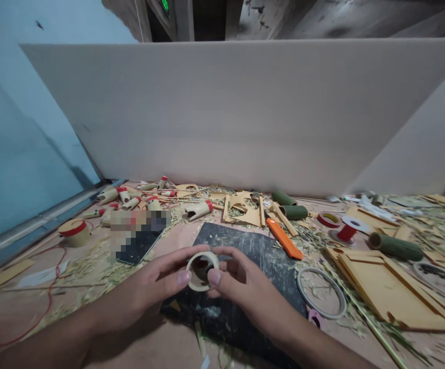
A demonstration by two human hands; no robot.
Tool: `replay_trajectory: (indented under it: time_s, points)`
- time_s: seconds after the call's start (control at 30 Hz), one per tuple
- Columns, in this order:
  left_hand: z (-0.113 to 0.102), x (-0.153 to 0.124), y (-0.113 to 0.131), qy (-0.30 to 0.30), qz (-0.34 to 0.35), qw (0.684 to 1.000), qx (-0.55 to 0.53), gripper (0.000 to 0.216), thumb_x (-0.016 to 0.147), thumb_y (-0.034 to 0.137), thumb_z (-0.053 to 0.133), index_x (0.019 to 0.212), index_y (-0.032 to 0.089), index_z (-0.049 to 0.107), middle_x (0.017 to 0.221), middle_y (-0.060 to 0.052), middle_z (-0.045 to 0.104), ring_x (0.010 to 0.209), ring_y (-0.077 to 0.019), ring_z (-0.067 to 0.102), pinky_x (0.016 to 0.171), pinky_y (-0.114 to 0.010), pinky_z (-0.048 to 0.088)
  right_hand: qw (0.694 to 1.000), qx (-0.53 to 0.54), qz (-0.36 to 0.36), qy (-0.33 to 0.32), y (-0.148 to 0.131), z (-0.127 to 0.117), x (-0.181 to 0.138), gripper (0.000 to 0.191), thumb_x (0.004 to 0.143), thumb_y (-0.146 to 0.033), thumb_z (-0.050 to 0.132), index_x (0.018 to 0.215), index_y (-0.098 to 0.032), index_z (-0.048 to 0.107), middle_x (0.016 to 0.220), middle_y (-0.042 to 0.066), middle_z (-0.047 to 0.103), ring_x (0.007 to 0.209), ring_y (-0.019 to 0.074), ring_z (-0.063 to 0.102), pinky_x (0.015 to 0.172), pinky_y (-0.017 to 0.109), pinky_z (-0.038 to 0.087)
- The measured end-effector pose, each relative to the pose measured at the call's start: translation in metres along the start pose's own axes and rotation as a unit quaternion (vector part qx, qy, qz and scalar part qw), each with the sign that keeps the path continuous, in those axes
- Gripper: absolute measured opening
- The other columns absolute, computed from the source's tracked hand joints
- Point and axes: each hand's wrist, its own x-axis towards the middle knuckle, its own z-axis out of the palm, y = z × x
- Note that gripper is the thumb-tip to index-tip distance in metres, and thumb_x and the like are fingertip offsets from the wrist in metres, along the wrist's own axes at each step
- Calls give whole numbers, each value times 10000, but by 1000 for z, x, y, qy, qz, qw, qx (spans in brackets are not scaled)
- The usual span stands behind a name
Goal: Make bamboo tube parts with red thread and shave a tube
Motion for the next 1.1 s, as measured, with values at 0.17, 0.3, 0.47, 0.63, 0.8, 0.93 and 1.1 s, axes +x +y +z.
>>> replay_trajectory:
  time_s: [0.17,0.3,0.47,0.63,0.8,0.93,1.1]
  points:
    - [2,-2,1,-29,30,999,-16,646,972,472,709,1549,258,512,1653,-128,450,1534,-344,392,1252,-517,314,1000,17,-7,-4,5,-3,1,531,886,-530,796,1320,-284,617,1343,105,668,1256,304,627,1016,464,554]
    - [2,-2,0,-25,28,999,-16,615,970,454,721,1532,296,530,1637,-102,482,1537,-343,387,1244,-515,334,1000,12,-3,-1,5,-3,-1,514,886,-513,803,1323,-305,632,1354,93,661,1241,298,629,1031,475,547]
    - [1,-1,-5,-24,44,999,-17,615,955,451,733,1513,272,544,1604,-119,519,1512,-348,427,1248,-541,329,996,78,18,-31,6,-5,2,447,967,-548,701,1321,-282,637,1305,84,695,1204,260,662,1081,449,500]
    - [1,-7,-11,-7,77,991,109,673,949,411,716,1564,313,461,1691,-108,376,1520,-362,410,1244,-564,340,985,141,87,-51,11,-5,6,470,996,-623,613,1178,-196,682,1050,76,739,908,187,712,881,356,574]
    - [-4,-5,-14,8,128,918,375,858,933,343,703,1666,350,257,1770,-46,176,1608,-358,200,1305,-556,194,995,31,81,-55,6,-12,8,448,900,-590,749,976,-151,711,822,33,674,709,143,628,668,266,520]
    - [-10,4,-21,-2,63,881,469,899,981,508,645,1696,267,158,1773,-98,75,1626,-351,97,1304,-597,123,976,-192,-63,84,3,-32,17,383,888,-482,776,1146,-226,658,1065,67,719,965,234,673,877,369,526]
    - [-20,8,-34,-21,19,856,516,975,927,641,665,1685,220,219,1750,-147,113,1620,-354,106,1302,-601,126,880,-449,-114,101,11,-43,22,300,865,-320,744,1109,-225,600,1022,73,730,896,268,661,805,409,494]
